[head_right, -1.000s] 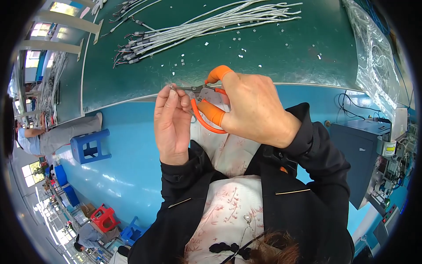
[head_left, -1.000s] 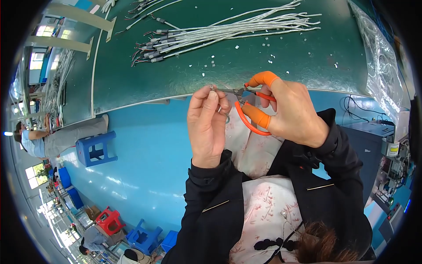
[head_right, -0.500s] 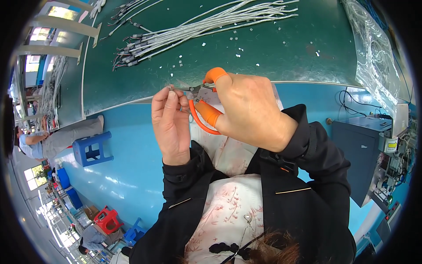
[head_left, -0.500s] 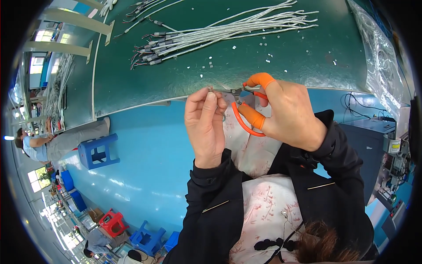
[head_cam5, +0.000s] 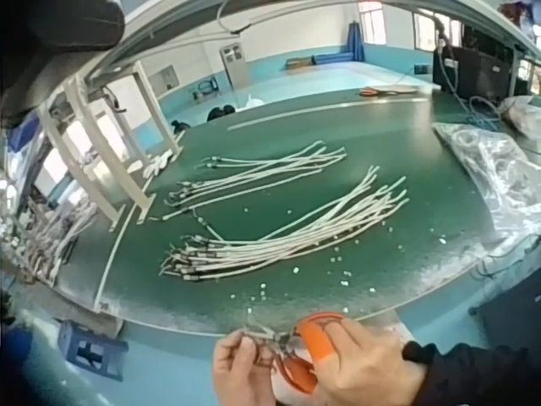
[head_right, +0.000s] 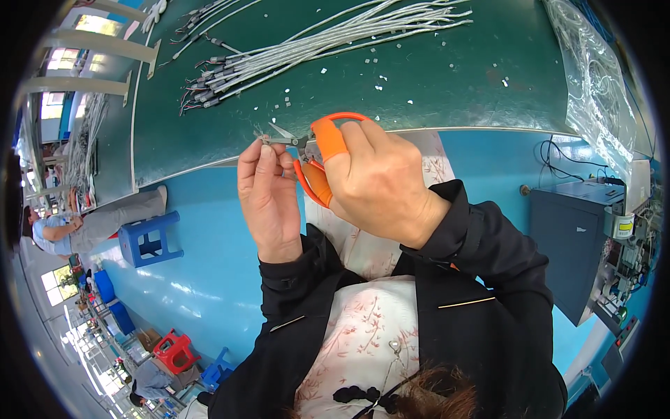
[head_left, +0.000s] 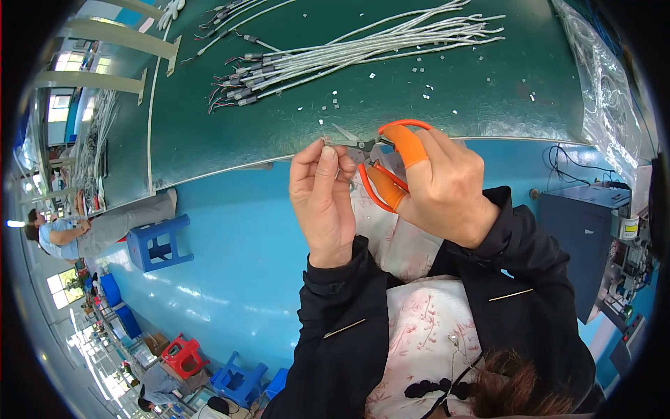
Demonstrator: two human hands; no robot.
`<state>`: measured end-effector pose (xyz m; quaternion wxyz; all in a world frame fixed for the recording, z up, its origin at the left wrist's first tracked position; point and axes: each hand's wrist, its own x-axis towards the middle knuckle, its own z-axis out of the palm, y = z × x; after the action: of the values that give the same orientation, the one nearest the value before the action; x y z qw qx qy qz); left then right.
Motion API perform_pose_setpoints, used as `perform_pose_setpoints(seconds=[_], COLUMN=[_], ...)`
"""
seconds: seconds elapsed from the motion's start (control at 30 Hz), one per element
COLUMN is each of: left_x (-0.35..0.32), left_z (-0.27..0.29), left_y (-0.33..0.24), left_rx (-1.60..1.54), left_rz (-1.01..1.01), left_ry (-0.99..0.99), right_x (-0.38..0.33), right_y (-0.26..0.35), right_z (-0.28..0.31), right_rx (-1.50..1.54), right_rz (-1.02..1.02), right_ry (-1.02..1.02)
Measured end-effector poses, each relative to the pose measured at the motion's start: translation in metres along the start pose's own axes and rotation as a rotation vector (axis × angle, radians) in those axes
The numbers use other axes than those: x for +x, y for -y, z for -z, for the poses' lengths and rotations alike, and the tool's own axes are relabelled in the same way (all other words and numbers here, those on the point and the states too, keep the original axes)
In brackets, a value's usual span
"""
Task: The person picks up a wire, trims the end with shears, and then slides a small plastic sleeve onto the wire by hand.
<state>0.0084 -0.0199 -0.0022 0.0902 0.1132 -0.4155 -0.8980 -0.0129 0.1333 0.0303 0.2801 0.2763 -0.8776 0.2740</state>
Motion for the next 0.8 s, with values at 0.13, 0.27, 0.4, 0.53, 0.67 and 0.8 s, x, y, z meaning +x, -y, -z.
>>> perform_pose_setpoints(seconds=[0.13, 0.27, 0.4, 0.53, 0.67, 0.8], left_x=[0.0, -0.001, -0.001, -0.003, -0.003, -0.001], left_z=[0.001, -0.002, -0.004, -0.004, 0.003, 0.006], left_y=[0.0, -0.003, -0.004, -0.005, -0.005, 0.003], left_rx=[0.024, 0.066, 0.125, 0.178, 0.089, 0.057], left_rz=[-0.016, -0.039, -0.076, -0.1, -0.05, 0.001], left_ry=[-0.018, -0.08, -0.097, -0.105, -0.055, -0.078], right_x=[-0.003, -0.004, -0.006, -0.006, -0.005, -0.003], right_y=[0.003, 0.005, 0.004, 0.006, 0.003, 0.002], right_z=[-0.003, -0.003, -0.005, -0.006, -0.011, -0.01], right_rx=[-0.135, -0.168, -0.209, -0.222, -0.09, 0.194], right_rz=[0.042, 0.061, 0.067, 0.073, 0.036, -0.225], right_ry=[0.007, 0.044, 0.04, 0.014, -0.071, 0.035])
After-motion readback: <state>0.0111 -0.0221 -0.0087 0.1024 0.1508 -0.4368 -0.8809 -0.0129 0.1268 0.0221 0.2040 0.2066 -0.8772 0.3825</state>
